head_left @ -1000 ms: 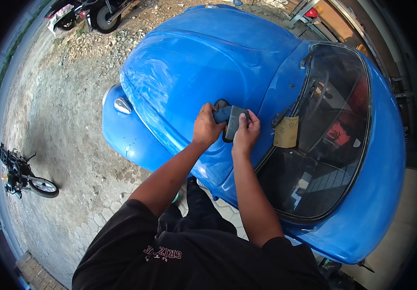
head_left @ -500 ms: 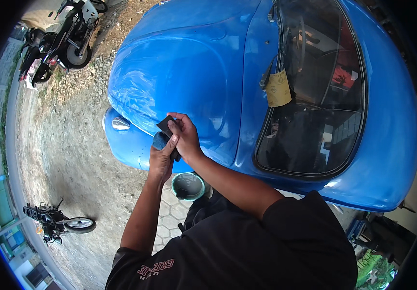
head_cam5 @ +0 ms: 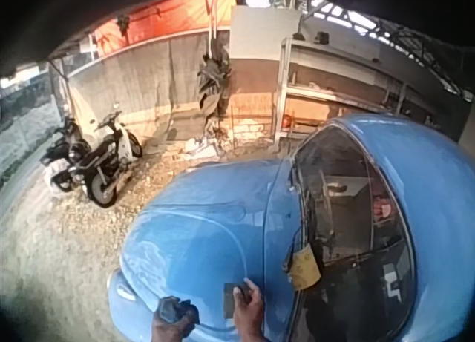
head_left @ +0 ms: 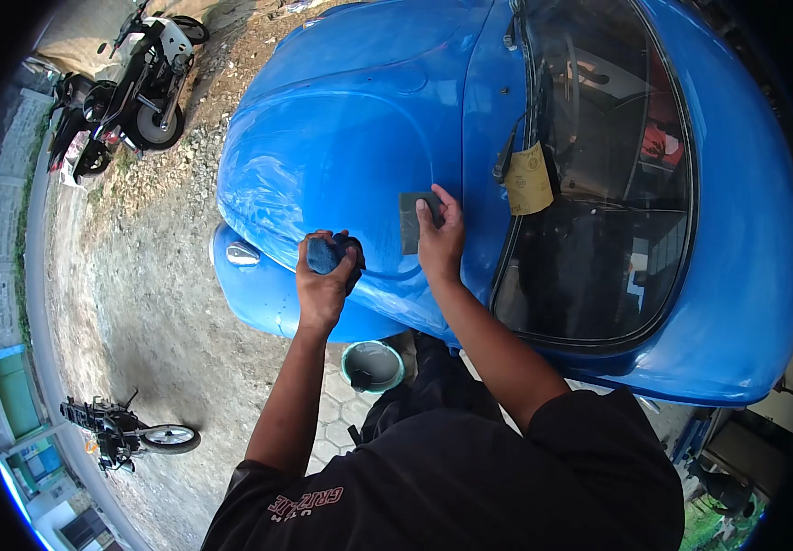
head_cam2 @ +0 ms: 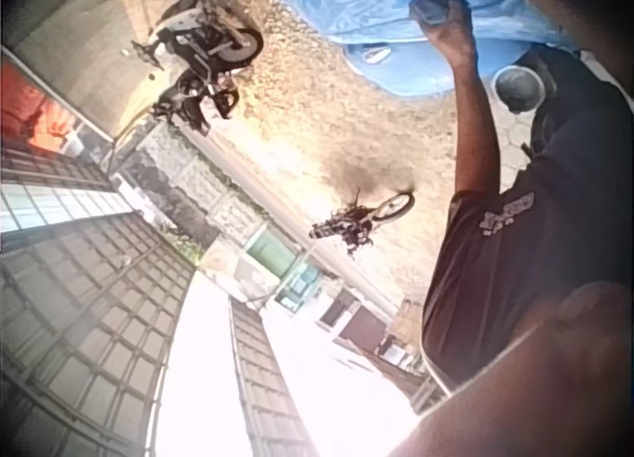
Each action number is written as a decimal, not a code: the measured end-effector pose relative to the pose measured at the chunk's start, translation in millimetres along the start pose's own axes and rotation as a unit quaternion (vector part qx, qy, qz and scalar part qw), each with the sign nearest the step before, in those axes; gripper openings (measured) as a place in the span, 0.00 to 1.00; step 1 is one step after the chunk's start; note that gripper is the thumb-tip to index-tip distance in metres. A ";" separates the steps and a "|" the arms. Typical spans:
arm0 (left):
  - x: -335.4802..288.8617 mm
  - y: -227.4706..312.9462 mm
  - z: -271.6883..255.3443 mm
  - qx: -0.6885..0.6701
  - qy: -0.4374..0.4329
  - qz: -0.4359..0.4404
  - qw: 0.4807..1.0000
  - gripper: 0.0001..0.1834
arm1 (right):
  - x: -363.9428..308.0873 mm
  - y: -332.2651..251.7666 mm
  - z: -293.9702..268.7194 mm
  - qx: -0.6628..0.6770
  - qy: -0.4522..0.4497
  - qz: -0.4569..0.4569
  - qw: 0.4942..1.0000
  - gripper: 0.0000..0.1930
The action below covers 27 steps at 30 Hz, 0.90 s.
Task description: The person sands the hood of a car using sandpaper and wipes the surface down with a cloth.
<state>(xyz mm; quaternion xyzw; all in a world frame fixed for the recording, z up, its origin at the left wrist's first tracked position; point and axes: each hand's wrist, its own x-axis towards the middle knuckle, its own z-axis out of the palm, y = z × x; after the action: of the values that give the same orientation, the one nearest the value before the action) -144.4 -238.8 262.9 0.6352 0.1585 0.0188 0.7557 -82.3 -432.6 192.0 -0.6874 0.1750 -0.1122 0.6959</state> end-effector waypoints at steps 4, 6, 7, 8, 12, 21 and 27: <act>-2.6 15.8 32.0 0.180 -0.129 0.135 0.966 0.24 | -11.3 1.2 39.5 -0.039 -0.100 0.016 0.994 0.15; 2.4 13.2 68.5 0.180 -0.098 0.218 0.954 0.27 | 1.9 38.6 35.0 0.115 -0.111 0.090 0.983 0.16; 8.4 16.9 77.0 0.156 -0.117 0.193 0.962 0.33 | 9.1 50.6 30.7 0.254 -0.111 0.173 0.945 0.16; 16.7 16.5 66.0 0.236 -0.139 0.243 0.930 0.43 | 5.1 44.6 37.2 0.259 -0.129 0.176 0.941 0.16; 9.6 57.4 53.6 0.459 -0.160 0.328 0.810 0.55 | -10.4 20.6 36.2 0.480 -0.336 0.196 0.786 0.17; 21.5 26.4 68.1 0.334 -0.108 0.277 0.894 0.35 | 36.0 37.9 31.8 0.369 -0.285 0.074 0.881 0.11; 30.3 41.0 78.0 0.175 -0.032 0.188 0.966 0.19 | 28.8 11.0 51.4 0.093 -0.162 0.041 0.982 0.12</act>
<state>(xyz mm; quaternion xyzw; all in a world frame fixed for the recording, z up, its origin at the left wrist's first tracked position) -88.0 -298.4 307.1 0.7761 0.0127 0.1118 0.6204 -36.5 -396.5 178.1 -0.6214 0.0764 0.0134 0.7797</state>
